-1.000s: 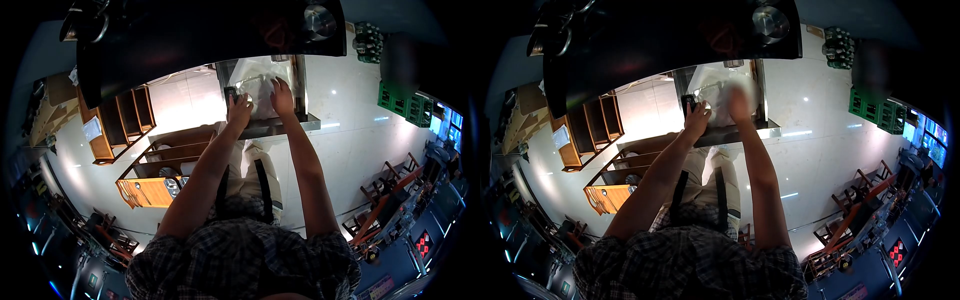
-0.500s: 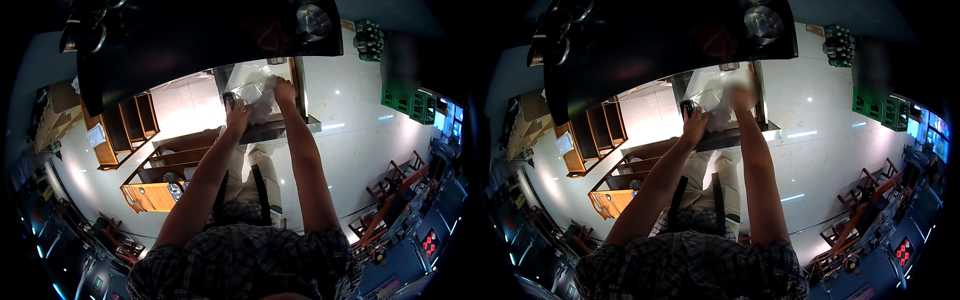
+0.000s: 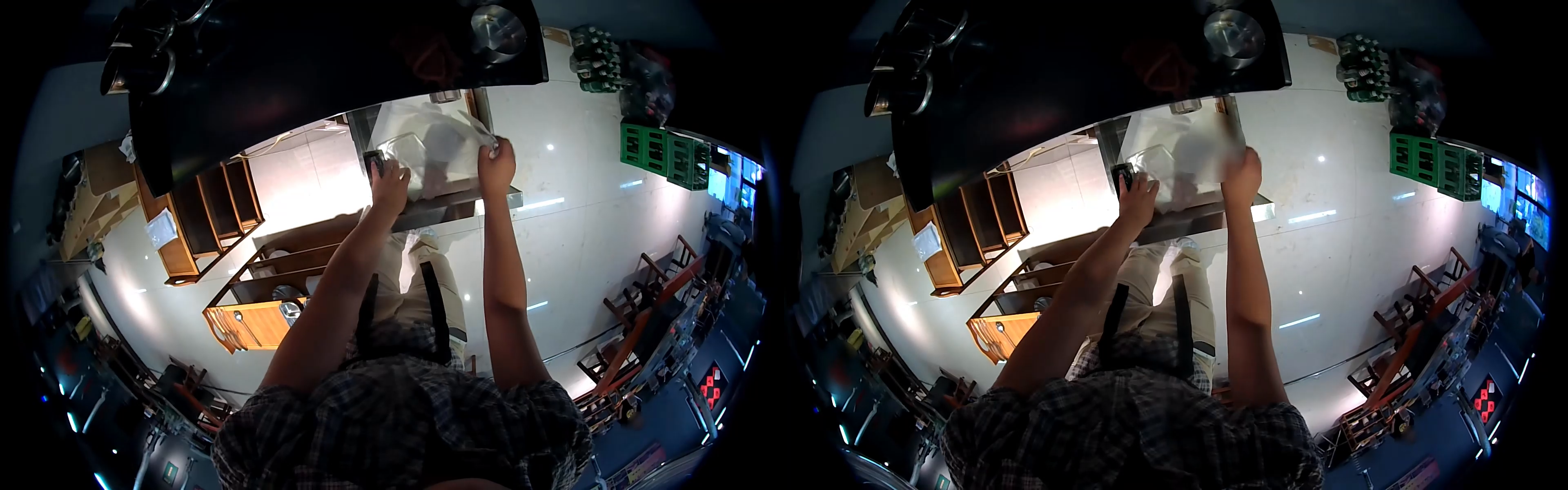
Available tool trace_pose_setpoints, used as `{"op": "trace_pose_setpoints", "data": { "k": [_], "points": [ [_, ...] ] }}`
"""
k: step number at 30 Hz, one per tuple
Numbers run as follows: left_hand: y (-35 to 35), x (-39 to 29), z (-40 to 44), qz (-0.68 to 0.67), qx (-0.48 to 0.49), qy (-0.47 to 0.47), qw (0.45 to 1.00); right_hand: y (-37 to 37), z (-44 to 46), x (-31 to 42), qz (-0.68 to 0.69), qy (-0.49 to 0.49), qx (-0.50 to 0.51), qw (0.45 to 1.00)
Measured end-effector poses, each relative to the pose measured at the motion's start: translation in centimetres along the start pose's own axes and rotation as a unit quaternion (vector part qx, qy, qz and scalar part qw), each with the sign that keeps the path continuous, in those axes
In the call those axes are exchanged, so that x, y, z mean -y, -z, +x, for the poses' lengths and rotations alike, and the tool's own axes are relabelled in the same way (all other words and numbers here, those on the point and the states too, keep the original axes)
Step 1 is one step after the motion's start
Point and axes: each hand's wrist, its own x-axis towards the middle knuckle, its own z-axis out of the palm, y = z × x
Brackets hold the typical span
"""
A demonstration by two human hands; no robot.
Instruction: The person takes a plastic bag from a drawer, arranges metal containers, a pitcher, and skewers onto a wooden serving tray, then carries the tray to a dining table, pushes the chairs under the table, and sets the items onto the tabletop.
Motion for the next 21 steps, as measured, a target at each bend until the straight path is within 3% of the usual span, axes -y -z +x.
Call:
{"op": "trace_pose_setpoints", "data": {
  "k": [1,4,7,8,10,13,18,21],
  "points": [
    [0.8,-0.1,-0.1,0.000,-0.002,-0.001,1.000,0.7,-1.0,-0.1,-0.029,-0.046,0.051,0.997],
    [3.7,-0.6,-1.2,-0.108,-0.048,-0.013,0.993,1.4,-4.8,-0.5,0.024,-0.104,0.055,0.993],
    [6.2,-0.9,-4.6,-0.154,-0.095,-0.132,0.975,1.9,-7.9,-0.9,0.075,-0.075,0.031,0.994],
    [5.9,-0.9,-5.6,-0.152,-0.096,-0.131,0.975,1.8,-8.6,-1.0,0.077,-0.074,0.031,0.994],
    [4.3,-0.9,-7.2,-0.104,-0.086,-0.193,0.972,1.7,-9.9,-0.9,0.215,-0.071,0.019,0.974],
    [5.2,-1.0,-7.0,-0.127,-0.098,-0.196,0.967,2.1,-11.1,-0.4,0.221,-0.084,0.060,0.970],
    [5.9,-1.6,-6.7,-0.091,-0.067,-0.222,0.968,2.9,-11.4,0.0,0.233,-0.114,0.024,0.965],
    [4.6,-1.6,-6.0,0.000,-0.152,-0.249,0.956,2.9,-11.8,-1.0,0.225,-0.121,0.034,0.966]
  ]
}}
